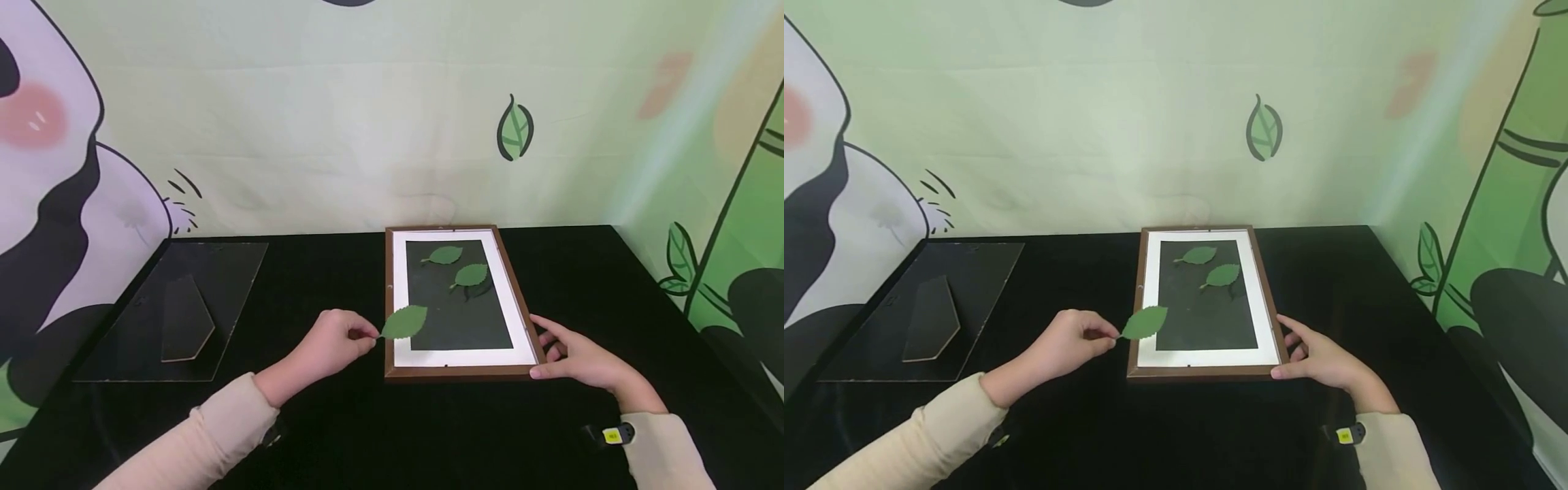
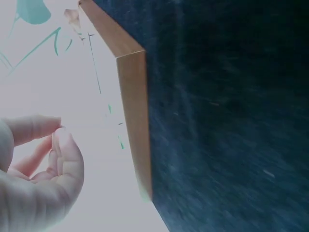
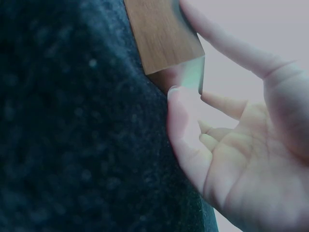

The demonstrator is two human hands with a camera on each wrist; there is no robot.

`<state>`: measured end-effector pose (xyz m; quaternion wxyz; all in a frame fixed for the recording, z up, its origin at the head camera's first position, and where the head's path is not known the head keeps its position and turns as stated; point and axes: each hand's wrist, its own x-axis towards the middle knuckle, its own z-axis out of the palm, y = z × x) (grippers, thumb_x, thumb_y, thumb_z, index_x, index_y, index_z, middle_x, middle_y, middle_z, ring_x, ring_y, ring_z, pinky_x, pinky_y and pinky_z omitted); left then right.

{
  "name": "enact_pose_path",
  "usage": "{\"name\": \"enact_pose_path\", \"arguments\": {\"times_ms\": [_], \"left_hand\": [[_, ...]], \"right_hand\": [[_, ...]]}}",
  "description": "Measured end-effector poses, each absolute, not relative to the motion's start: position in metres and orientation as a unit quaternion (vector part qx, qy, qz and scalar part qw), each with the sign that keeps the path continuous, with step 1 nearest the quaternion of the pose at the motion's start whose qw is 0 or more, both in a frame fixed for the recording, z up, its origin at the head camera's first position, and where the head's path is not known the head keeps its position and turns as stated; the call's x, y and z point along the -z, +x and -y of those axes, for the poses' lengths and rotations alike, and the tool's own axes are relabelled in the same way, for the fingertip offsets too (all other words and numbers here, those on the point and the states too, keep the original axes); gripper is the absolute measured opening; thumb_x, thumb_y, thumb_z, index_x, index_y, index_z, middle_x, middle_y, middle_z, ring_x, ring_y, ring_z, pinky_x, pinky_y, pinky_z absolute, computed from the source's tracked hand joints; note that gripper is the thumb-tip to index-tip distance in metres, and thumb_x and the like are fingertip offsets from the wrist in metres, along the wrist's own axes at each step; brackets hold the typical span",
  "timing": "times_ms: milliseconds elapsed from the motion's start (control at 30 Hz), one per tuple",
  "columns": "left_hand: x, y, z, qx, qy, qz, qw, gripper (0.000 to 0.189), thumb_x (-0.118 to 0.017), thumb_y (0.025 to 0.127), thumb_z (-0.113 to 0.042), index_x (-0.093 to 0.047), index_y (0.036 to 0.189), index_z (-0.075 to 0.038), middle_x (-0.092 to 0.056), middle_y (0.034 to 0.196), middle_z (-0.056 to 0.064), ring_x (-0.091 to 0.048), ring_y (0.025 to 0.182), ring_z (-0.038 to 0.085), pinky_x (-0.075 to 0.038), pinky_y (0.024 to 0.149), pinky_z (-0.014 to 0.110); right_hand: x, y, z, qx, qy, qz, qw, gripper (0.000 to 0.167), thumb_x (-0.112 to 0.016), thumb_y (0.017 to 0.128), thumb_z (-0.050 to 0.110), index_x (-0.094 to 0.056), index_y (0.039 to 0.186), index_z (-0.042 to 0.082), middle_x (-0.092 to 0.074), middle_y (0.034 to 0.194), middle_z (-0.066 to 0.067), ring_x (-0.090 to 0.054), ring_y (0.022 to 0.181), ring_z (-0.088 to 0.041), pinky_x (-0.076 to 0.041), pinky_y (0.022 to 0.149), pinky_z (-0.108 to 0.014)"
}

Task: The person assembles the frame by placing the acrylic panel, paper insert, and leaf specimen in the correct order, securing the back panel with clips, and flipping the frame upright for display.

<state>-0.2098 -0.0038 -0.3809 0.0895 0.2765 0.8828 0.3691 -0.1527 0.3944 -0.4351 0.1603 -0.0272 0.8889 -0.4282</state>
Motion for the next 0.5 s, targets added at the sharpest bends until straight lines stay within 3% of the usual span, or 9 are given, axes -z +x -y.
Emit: {"name": "enact_pose_path", "arguments": {"times_ms": [300,500], "left_hand": [[0.387,-0.236,-0.042,-0.355,0.302,-0.882,0.066,0.011,-0.067,0.088,-0.002,-0.075,0.094,0.001,-0.071,0.085,0.009,-0.055,0.065,0.014,-0.049,0.058,0.022],[0.396,-0.253,-0.059,-0.341,0.307,-0.885,0.082,0.012,-0.066,0.089,-0.004,-0.075,0.095,0.001,-0.072,0.090,0.010,-0.058,0.071,0.015,-0.050,0.061,0.023]], "right_hand": [[0.435,-0.153,-0.395,0.426,-0.028,-0.890,0.163,0.101,-0.081,0.078,0.028,-0.017,0.152,0.001,-0.044,0.122,-0.023,-0.052,0.090,-0.024,-0.046,0.073,-0.034],[0.437,-0.153,-0.396,0.433,-0.034,-0.886,0.162,0.100,-0.080,0.079,0.026,-0.016,0.152,0.001,-0.044,0.122,-0.024,-0.053,0.088,-0.023,-0.047,0.073,-0.034]]}}
